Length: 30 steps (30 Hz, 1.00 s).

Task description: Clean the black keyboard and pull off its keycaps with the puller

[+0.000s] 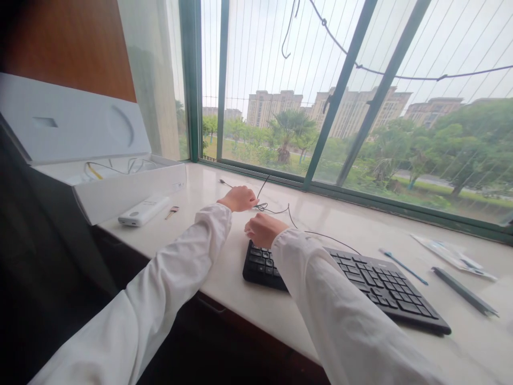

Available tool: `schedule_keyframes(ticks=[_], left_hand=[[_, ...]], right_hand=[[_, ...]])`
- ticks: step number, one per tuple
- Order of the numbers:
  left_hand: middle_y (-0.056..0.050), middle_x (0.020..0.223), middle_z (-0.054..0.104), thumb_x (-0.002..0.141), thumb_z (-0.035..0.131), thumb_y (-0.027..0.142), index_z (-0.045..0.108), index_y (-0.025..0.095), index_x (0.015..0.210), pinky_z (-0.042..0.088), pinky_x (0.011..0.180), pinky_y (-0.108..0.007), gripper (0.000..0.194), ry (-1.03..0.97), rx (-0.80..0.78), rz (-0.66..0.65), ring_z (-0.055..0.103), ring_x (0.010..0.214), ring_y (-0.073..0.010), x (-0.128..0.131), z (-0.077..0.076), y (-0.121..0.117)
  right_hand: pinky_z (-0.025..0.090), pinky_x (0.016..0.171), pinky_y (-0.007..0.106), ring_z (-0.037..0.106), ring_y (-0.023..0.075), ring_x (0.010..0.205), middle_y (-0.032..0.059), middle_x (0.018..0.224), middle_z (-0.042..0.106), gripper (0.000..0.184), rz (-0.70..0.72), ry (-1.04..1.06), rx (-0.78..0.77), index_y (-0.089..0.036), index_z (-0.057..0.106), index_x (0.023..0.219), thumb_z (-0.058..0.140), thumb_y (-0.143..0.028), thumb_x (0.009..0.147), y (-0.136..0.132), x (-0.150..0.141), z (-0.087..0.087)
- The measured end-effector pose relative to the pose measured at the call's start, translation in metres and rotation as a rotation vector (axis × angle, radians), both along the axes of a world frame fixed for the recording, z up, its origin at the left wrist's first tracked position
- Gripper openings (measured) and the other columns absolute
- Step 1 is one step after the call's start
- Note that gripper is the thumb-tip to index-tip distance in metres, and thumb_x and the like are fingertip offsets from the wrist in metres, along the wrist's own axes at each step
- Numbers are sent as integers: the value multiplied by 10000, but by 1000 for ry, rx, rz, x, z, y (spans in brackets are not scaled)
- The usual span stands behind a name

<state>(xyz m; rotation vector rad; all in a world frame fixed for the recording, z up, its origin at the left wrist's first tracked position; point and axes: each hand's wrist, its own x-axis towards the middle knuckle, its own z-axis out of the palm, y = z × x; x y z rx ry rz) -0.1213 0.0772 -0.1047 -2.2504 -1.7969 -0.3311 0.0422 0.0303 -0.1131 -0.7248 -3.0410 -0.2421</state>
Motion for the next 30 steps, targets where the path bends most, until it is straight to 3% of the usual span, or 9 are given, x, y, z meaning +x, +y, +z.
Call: schedule_keyframes(ticks=[9, 15, 20, 23, 26, 30], left_hand=[[-147, 926, 712, 912, 449, 448, 752, 155, 884, 475, 800, -333, 423, -5, 0, -4, 668, 919, -268, 1, 0, -3], [-142, 932, 713, 913, 448, 460, 758, 162, 897, 475, 799, -326, 431, -8, -11, -8, 666, 928, -262, 1, 0, -3], [-148, 946, 713, 915, 435, 471, 758, 160, 887, 477, 789, -337, 450, -11, -26, -9, 665, 922, -269, 1, 0, -1], [-144, 939, 715, 915, 437, 476, 757, 162, 884, 475, 784, -332, 449, -13, -37, -6, 665, 921, -266, 1, 0, -1], [-148, 938, 714, 919, 432, 468, 757, 159, 887, 474, 787, -334, 450, -14, -40, -3, 664, 928, -270, 1, 0, -2], [-156, 937, 712, 919, 431, 449, 760, 154, 884, 475, 785, -342, 444, -12, -44, -7, 665, 925, -279, 1, 0, -2]], right_hand=[[466, 703, 272, 692, 204, 801, 101, 854, 742, 280, 36, -67, 33, -111, 723, 936, 537, 36, 788, 2, 0, -3], [475, 728, 252, 661, 181, 865, 70, 858, 711, 283, 175, -61, 7, -131, 682, 973, 502, 40, 837, -38, 13, -9], [497, 726, 236, 655, 161, 864, 55, 872, 711, 236, 254, 143, -185, -150, 661, 1013, 471, -42, 924, -78, 32, -15], [511, 758, 250, 654, 171, 880, 50, 895, 719, 240, 277, 161, -249, -172, 659, 1045, 442, -104, 969, -91, 42, -19], [514, 786, 262, 655, 181, 912, 65, 941, 721, 256, 311, 161, -240, -173, 656, 1080, 420, -137, 987, -91, 47, -20], [507, 736, 238, 672, 160, 855, 62, 908, 707, 234, 277, 176, -224, -167, 666, 1028, 456, -95, 954, -71, 42, -14]])
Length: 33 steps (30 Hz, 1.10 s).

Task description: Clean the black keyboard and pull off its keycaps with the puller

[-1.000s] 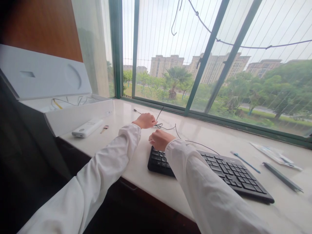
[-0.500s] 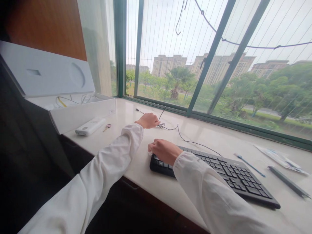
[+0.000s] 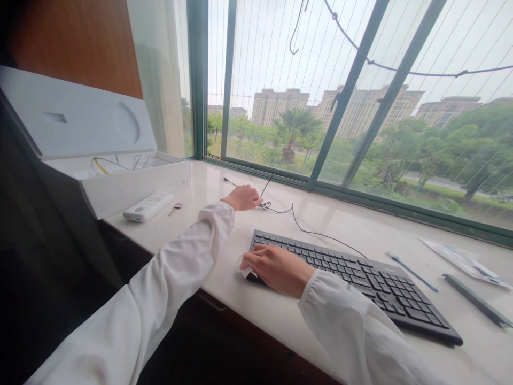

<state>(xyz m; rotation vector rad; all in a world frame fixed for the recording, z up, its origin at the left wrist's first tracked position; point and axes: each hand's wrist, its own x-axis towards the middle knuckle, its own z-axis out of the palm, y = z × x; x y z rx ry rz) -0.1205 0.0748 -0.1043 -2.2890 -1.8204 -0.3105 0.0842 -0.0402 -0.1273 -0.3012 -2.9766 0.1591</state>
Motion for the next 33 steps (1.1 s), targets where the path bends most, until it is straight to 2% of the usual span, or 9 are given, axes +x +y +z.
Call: schedule_keyframes(ticks=[4, 9, 14, 16, 19, 22, 27, 30, 33], left_hand=[[-151, 929, 713, 915, 439, 451, 760, 159, 891, 474, 782, -336, 434, 1, -2, -5, 667, 917, -274, 0, 0, 0], [-140, 914, 714, 911, 450, 455, 756, 163, 894, 472, 777, -327, 423, 5, 2, -9, 669, 910, -265, -1, -2, 2], [-148, 929, 712, 914, 446, 459, 753, 160, 899, 467, 791, -334, 429, 11, 14, -2, 663, 942, -277, 0, -3, 2], [-148, 930, 712, 918, 437, 463, 754, 160, 895, 466, 784, -332, 439, 11, 16, -3, 664, 935, -276, 1, -3, 2], [-145, 928, 712, 923, 427, 478, 757, 166, 885, 465, 778, -335, 456, 8, 17, -9, 663, 922, -275, 1, -3, 3], [-143, 918, 710, 924, 427, 488, 759, 167, 875, 462, 792, -340, 463, 6, 12, -8, 660, 927, -276, 3, -4, 4], [-143, 887, 708, 927, 418, 472, 759, 162, 838, 460, 793, -338, 469, 11, 1, -8, 657, 906, -267, 3, -5, 5], [-133, 855, 708, 922, 419, 468, 756, 165, 811, 462, 766, -330, 467, 12, -10, -15, 660, 856, -254, 3, -4, 4], [-122, 828, 708, 922, 413, 481, 753, 169, 795, 460, 757, -317, 479, 8, -20, -16, 659, 830, -239, 3, -3, 2]], right_hand=[[493, 712, 220, 684, 136, 790, 66, 899, 699, 252, -99, -47, 89, -160, 676, 978, 475, -26, 907, 34, -12, 5], [490, 746, 223, 684, 140, 820, 80, 925, 700, 282, -201, -130, 250, -160, 683, 1045, 501, -10, 892, 83, -26, -1], [504, 732, 252, 695, 177, 777, 97, 809, 712, 267, -302, -113, 274, -119, 719, 871, 536, 68, 817, 113, -21, -6], [512, 781, 261, 700, 178, 844, 96, 857, 732, 272, -349, -55, 277, -130, 725, 938, 513, 26, 870, 112, -12, -4], [511, 851, 269, 690, 162, 913, 69, 940, 750, 274, -378, 85, 246, -174, 722, 1037, 490, -67, 940, 97, 3, 6], [511, 855, 273, 681, 163, 906, 52, 919, 757, 226, -296, 208, 145, -191, 737, 994, 536, -108, 933, 73, 8, 16], [499, 869, 291, 656, 178, 950, 54, 938, 747, 205, -144, 130, 74, -204, 745, 964, 548, -153, 936, 50, -1, 15], [498, 883, 286, 664, 165, 952, 55, 1031, 723, 205, -124, 91, 8, -214, 747, 992, 552, -179, 941, 49, -5, 9], [500, 883, 265, 676, 144, 927, 63, 1058, 702, 232, -114, 110, -30, -203, 740, 1025, 539, -131, 933, 54, -5, 7]])
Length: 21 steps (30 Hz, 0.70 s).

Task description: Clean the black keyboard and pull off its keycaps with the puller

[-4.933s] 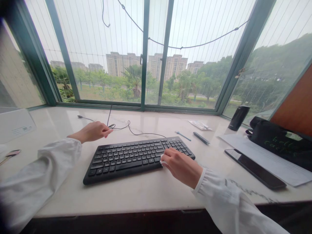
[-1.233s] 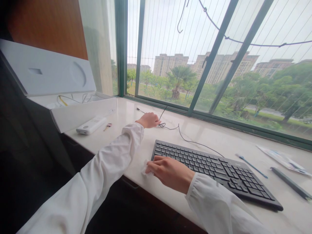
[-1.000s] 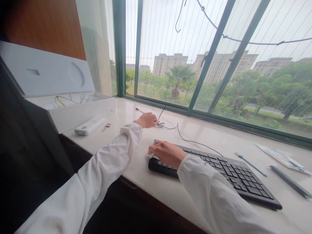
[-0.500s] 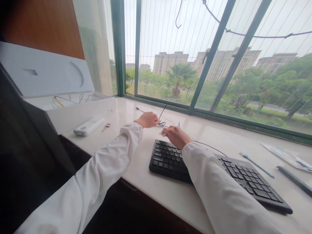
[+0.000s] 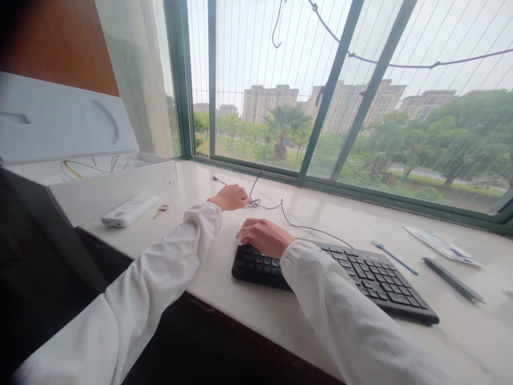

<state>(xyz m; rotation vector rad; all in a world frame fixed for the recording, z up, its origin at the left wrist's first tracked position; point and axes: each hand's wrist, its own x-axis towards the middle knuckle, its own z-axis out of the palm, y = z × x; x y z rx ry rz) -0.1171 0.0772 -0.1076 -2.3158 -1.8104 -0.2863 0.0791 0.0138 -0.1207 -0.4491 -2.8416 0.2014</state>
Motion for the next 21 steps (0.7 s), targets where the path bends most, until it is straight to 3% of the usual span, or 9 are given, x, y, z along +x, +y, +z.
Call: schedule_keyframes(ticks=[5, 10, 21], left_hand=[[-111, 793, 706, 919, 414, 465, 748, 170, 776, 455, 757, -303, 468, -5, -13, 8, 656, 819, -225, 2, 1, -1], [-111, 787, 700, 918, 412, 466, 741, 179, 726, 450, 743, -312, 477, -4, -16, -2, 651, 794, -231, 2, 1, 0], [-110, 762, 689, 921, 420, 439, 728, 175, 710, 442, 726, -312, 457, -10, -25, -10, 645, 769, -228, 2, 0, 0]], right_hand=[[513, 791, 245, 674, 128, 818, 71, 981, 684, 321, 6, -95, 137, -163, 731, 975, 490, 23, 872, 9, 3, 4], [511, 833, 254, 673, 141, 868, 59, 965, 679, 384, 38, -225, 239, -166, 725, 984, 473, 81, 833, 13, 15, 4], [515, 838, 271, 684, 152, 873, 43, 977, 684, 526, -121, -283, 162, -219, 737, 1049, 448, 129, 780, 10, 93, 6]])
